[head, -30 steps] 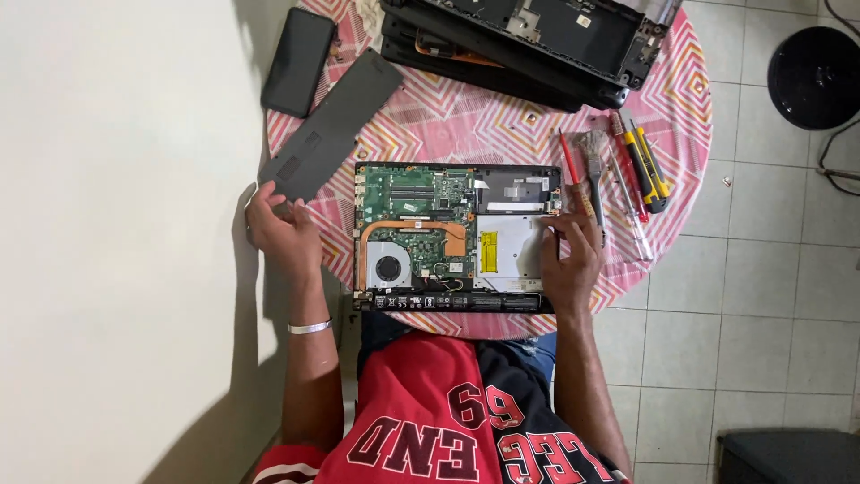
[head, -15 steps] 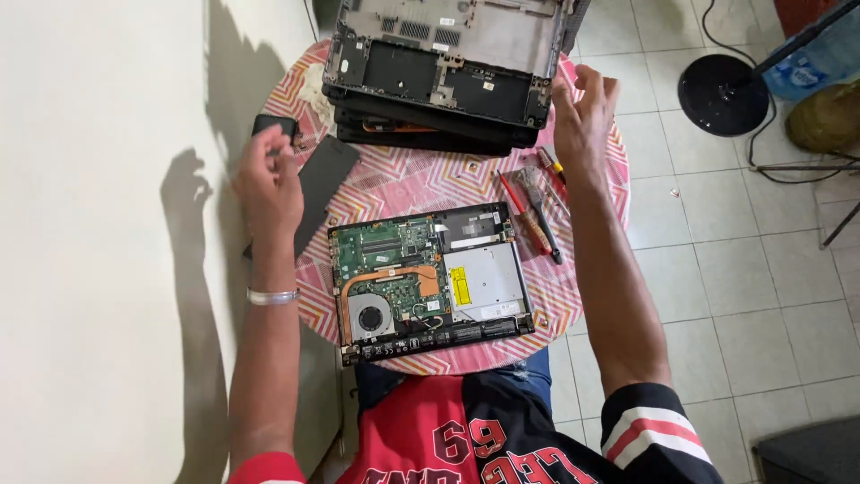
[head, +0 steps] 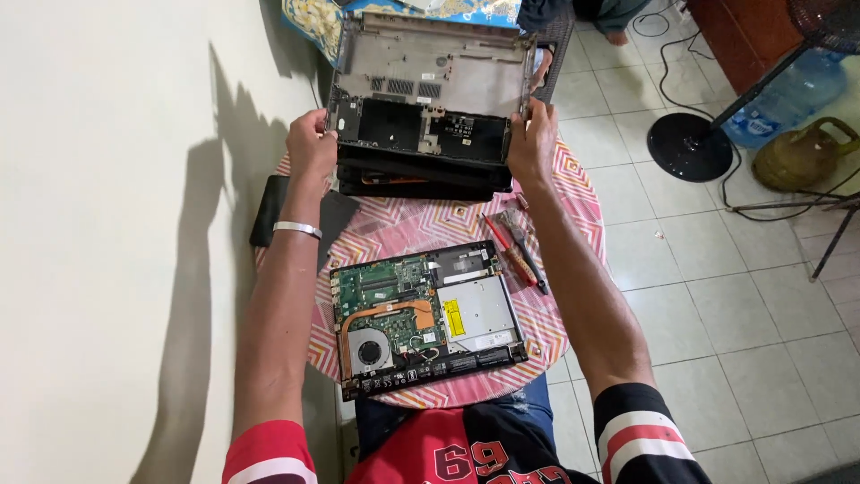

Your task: Connecting internal ribbon cables and assembling the chassis of a laptop during a repair process.

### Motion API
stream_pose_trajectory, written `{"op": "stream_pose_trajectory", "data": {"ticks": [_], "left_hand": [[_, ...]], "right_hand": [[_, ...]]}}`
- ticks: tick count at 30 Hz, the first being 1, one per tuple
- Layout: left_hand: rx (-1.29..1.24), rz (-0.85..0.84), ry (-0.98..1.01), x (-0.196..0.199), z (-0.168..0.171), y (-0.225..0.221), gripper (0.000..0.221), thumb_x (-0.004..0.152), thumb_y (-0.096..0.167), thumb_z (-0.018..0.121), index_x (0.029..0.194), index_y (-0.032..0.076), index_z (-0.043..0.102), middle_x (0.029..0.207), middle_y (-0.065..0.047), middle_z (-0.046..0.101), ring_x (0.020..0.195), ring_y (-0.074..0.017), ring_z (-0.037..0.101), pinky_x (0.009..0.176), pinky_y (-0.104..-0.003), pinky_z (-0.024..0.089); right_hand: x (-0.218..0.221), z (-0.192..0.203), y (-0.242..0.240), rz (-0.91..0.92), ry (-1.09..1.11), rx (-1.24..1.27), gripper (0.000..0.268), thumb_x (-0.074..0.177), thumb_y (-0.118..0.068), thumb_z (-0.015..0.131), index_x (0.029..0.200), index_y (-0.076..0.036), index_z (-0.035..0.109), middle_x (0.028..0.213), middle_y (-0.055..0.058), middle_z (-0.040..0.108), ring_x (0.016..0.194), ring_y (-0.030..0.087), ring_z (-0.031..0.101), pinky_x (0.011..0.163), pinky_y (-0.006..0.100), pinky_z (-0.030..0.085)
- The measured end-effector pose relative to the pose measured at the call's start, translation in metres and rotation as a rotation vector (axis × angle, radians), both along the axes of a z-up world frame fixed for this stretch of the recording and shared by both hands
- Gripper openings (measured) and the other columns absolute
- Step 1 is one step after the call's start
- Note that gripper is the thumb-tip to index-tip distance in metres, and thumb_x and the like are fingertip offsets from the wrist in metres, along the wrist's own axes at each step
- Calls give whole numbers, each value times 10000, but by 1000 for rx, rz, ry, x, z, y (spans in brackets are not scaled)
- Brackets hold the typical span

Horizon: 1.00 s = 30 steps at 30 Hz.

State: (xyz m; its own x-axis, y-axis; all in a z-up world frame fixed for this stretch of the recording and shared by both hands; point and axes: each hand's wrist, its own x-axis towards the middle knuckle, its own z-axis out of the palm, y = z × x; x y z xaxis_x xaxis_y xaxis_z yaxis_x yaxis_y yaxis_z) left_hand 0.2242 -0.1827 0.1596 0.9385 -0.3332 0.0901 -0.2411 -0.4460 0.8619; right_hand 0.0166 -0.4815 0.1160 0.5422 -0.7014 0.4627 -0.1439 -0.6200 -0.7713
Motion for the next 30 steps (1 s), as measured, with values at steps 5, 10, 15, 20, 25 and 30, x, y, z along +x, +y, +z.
{"op": "stream_pose_trajectory", "data": {"ticks": [5,10,15,20,25,30], "left_hand": [[-273,-94,-46,-17,33,28,412,941,-34,653,1340,66,626,1139,-66,625,931,-146,618,792,-271,618],[-430,-260,-30,-83,44,92,279,976,-79,624,1239,11,596,1061,-78,621,776,-116,626,667,-258,673],[-502,-161,74,-146,6,142,189,976,-21,747,915,46,581,803,21,465,743,-176,694,728,-298,683],[-443,-168,-38,-169,-52,187,169,921,-29,782,1046,-104,698,958,-219,614,832,-269,671,785,-393,622],[-382,-79,-74,-187,-59,185,50,976,17,752,989,-30,762,1024,-174,622,940,-215,657,872,-293,590],[-428,-141,-87,-177,-72,180,101,1007,70,746,1019,-31,752,1074,-168,588,992,-216,654,896,-318,592]], "right_hand": [[-28,56,20,95,-182,-44,217,1061,-236,506,1182,-65,562,976,47,459,834,187,433,722,366,390],[-90,88,75,307,-406,59,418,1059,-452,631,1195,-66,542,955,8,495,845,119,451,719,268,362],[-143,62,115,255,-255,111,446,1075,-477,627,1154,-56,500,969,9,447,887,121,424,755,277,382],[-187,-5,126,461,-339,120,295,1054,-224,594,1134,59,572,1099,212,629,1037,293,633,994,389,498],[-201,14,162,463,-203,20,219,991,-131,687,1008,76,753,1114,238,574,1156,411,606,1093,480,487],[-204,19,172,449,-144,5,281,1028,-179,651,1151,61,728,1246,250,493,1289,441,521,1159,494,432]]}}
